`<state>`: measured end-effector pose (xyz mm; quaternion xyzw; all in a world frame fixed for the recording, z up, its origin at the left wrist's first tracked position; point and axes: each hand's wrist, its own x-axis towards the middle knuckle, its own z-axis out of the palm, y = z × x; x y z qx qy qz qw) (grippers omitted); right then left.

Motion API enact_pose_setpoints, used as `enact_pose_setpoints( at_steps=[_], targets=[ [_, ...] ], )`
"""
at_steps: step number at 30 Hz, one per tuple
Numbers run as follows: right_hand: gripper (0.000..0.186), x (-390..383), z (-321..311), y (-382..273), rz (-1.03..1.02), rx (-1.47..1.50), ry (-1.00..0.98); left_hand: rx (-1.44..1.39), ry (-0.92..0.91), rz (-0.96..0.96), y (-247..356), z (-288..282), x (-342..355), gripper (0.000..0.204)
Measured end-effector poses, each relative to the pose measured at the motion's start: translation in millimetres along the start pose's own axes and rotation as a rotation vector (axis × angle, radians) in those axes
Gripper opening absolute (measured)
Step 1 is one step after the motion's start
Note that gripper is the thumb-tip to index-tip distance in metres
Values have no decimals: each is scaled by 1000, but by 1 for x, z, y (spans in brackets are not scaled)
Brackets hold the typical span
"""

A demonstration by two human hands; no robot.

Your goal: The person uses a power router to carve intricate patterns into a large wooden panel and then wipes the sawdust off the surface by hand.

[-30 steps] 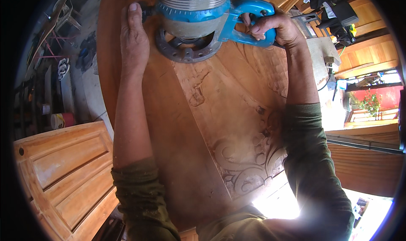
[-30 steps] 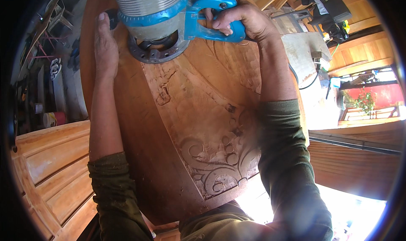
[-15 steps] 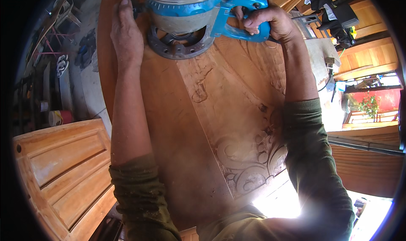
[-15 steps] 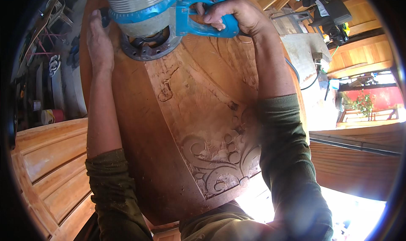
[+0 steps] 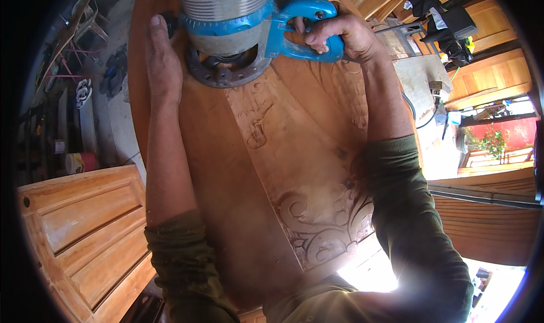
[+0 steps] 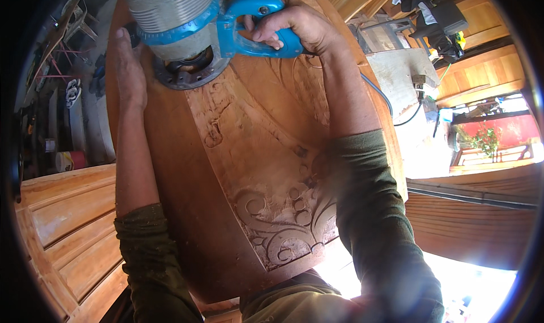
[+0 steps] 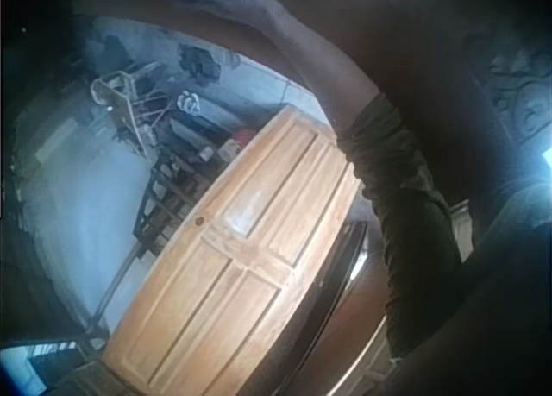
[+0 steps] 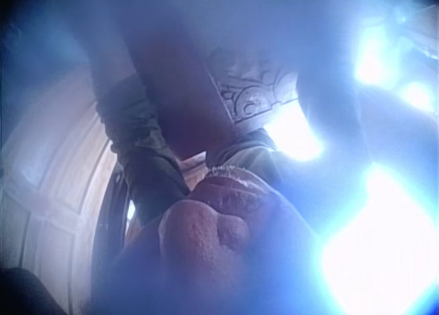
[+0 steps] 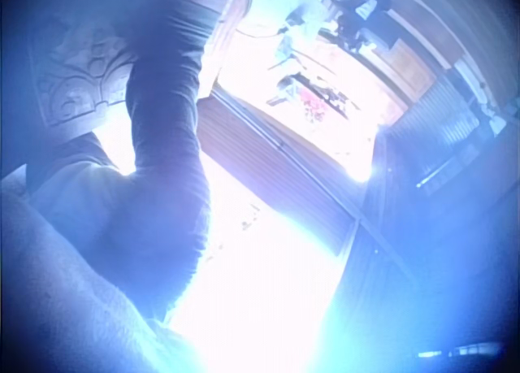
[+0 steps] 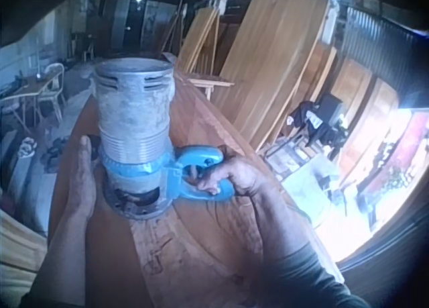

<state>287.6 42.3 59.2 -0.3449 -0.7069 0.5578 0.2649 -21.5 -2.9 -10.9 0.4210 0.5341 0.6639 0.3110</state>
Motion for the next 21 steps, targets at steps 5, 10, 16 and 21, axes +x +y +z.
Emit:
enact_pose_setpoints(
  at_steps=[5,10,16,21],
  targets=[
    [12,5,-1,3,2,31,-9,98,-61,-13,-3,-9,6,90],
    [13,3,-4,7,61,67,43,182,-123,-29,-7,-11,11,93],
    [14,-1,-5,5,21,55,-4,185,-161,31,-13,-13,14,95],
    [15,-3,-8,5,-4,31,-9,201,-181,51,-13,-10,12,92]
  ],
)
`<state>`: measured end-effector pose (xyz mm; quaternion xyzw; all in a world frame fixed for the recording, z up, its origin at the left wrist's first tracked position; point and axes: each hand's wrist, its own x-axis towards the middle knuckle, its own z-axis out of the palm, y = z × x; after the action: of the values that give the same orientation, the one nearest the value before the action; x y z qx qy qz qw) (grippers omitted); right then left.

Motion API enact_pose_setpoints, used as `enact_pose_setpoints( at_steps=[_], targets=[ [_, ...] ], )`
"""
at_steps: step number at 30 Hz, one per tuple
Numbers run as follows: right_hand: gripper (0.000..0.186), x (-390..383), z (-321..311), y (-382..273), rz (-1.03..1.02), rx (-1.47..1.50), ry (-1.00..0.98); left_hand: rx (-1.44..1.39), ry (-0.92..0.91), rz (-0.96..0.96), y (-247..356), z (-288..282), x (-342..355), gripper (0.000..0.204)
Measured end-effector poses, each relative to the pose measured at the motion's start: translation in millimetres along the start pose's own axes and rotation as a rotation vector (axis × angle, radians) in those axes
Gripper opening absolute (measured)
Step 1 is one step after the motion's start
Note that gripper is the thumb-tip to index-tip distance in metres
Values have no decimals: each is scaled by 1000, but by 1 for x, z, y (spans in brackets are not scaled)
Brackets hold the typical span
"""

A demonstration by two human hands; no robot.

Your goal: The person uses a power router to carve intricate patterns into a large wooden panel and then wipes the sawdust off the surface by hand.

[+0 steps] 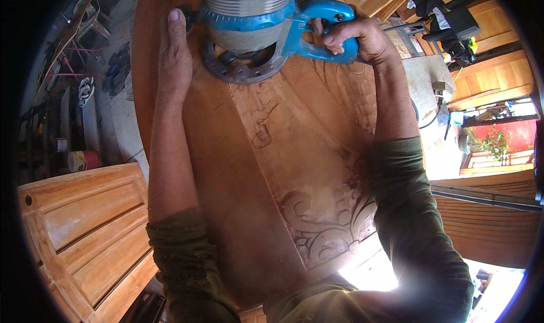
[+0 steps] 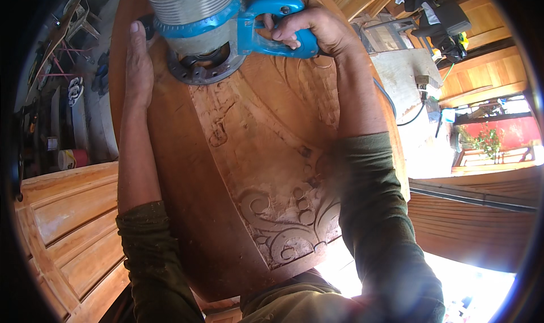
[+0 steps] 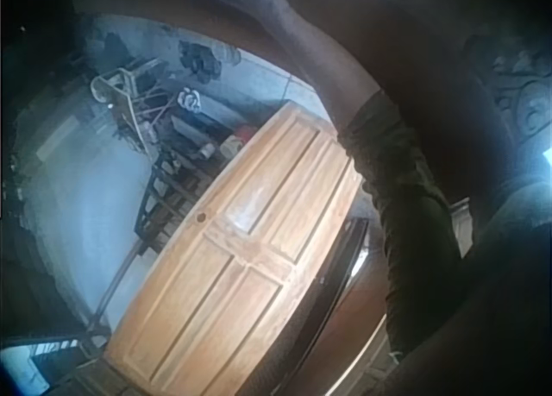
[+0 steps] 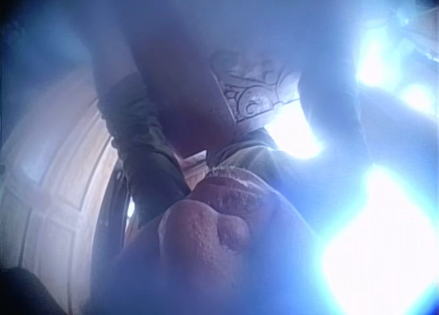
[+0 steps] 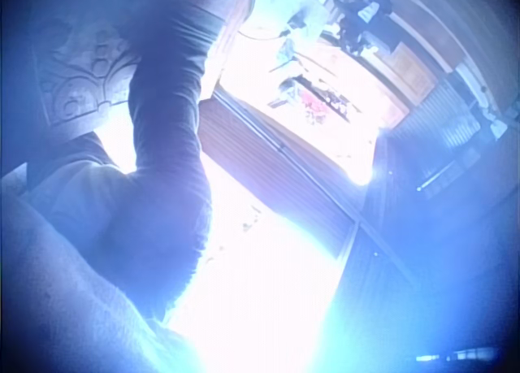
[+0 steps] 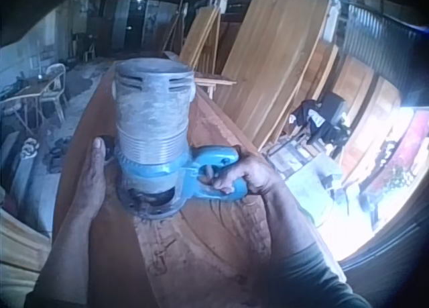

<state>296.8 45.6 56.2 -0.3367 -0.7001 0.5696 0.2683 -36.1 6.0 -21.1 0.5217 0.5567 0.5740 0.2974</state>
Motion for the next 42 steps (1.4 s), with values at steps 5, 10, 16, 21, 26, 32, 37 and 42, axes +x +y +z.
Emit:
enact_pose_setpoints(
  at_steps=[5,10,16,21,26,32,37,42],
  targets=[
    [16,-4,-1,-2,26,3,27,-2,-16,28,2,1,1,89],
    [18,-6,-3,-2,26,18,14,-15,-17,54,4,3,0,87],
    [18,-6,-7,-3,30,24,-26,-66,12,100,5,8,1,77],
    [15,-4,-4,-1,49,29,34,-77,86,118,4,8,4,73],
    [13,-1,-5,2,30,5,32,-81,126,94,8,6,5,71],
    [17,5,0,0,17,-42,16,-130,166,65,6,6,5,79],
    [13,3,1,-2,-27,-85,20,-66,43,-34,2,2,5,89],
    [15,2,2,1,30,-15,38,-24,16,-23,-2,1,7,95]
  ],
)
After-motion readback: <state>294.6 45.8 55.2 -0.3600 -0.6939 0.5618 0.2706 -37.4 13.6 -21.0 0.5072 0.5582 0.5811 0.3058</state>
